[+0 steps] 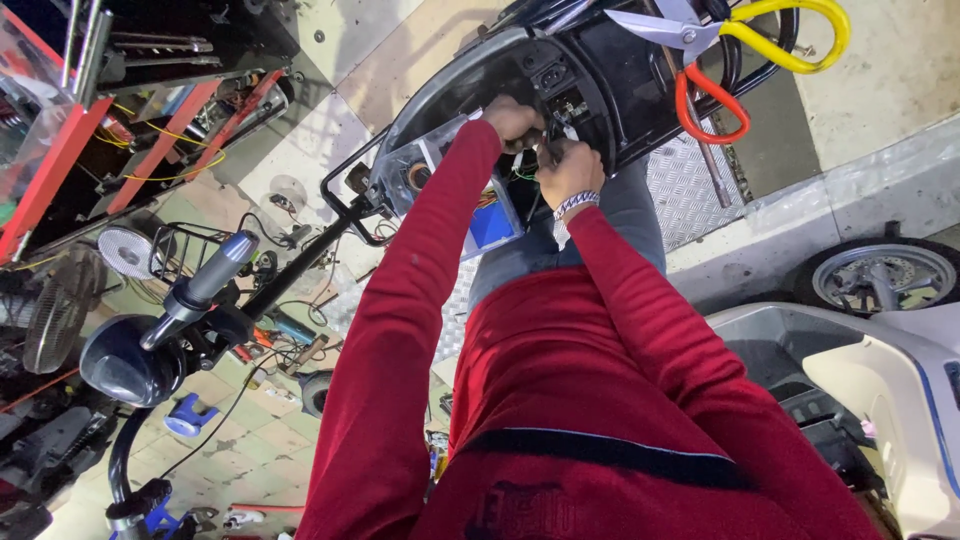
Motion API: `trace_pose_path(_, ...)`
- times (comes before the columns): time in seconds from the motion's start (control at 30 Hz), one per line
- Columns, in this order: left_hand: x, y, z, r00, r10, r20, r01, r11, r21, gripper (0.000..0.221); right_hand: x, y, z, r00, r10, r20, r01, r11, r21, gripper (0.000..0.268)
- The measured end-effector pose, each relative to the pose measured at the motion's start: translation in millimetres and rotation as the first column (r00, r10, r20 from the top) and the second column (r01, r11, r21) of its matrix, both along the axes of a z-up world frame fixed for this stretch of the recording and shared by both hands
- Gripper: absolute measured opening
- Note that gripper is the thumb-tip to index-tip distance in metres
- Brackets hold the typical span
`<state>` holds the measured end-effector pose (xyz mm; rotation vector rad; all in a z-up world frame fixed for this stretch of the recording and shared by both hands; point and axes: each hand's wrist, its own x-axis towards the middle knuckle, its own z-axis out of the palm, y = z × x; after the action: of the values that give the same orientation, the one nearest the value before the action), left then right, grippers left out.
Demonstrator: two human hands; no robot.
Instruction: Connecting electrical wires on a motorcycle using connectors and scissors.
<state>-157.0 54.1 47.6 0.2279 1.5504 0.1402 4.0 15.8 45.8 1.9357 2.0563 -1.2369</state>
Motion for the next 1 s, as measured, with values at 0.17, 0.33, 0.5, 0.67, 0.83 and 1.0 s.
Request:
trace_pose_path(0.17, 4, 1, -1, 0.998, -0.059, -0.033, 0.059, 0.998, -0.007, 0.021, 6, -8, -1, 0.976, -0.177, -0.129, 0.165, 0.981, -0.098, 0.008)
trace_pose_path(0.33, 1, 3, 13, 0.996, -0.086, 0.002, 0.086, 0.996, -0.027, 0.020, 4, -4, 7, 0.972, -0.177, -0.155, 0.163, 0.982, -0.100, 0.015)
trace_pose_path(0.5, 2, 0, 7, 0.997, -0.077, 0.021, 0.077, 0.996, -0.033, 0.023, 4, -5, 12, 0.937, -0.254, -0.238, 0.232, 0.966, -0.119, 0.016)
trace_pose_path(0.67, 6, -1, -10, 0.996, -0.081, 0.031, 0.082, 0.996, -0.019, 0.028, 7, -6, 7, 0.963, -0.216, -0.161, 0.194, 0.971, -0.137, 0.022)
trace_pose_path(0.83, 10, -3, -16, 0.993, -0.116, -0.015, 0.116, 0.993, -0.026, 0.037, 8, -4, 10, 0.953, -0.220, -0.211, 0.197, 0.972, -0.125, 0.021)
trace_pose_path(1.0, 12, -7, -21, 0.986, -0.166, -0.028, 0.165, 0.986, -0.021, 0.043, 12, -5, 3, 0.959, -0.162, -0.232, 0.149, 0.986, -0.072, 0.027)
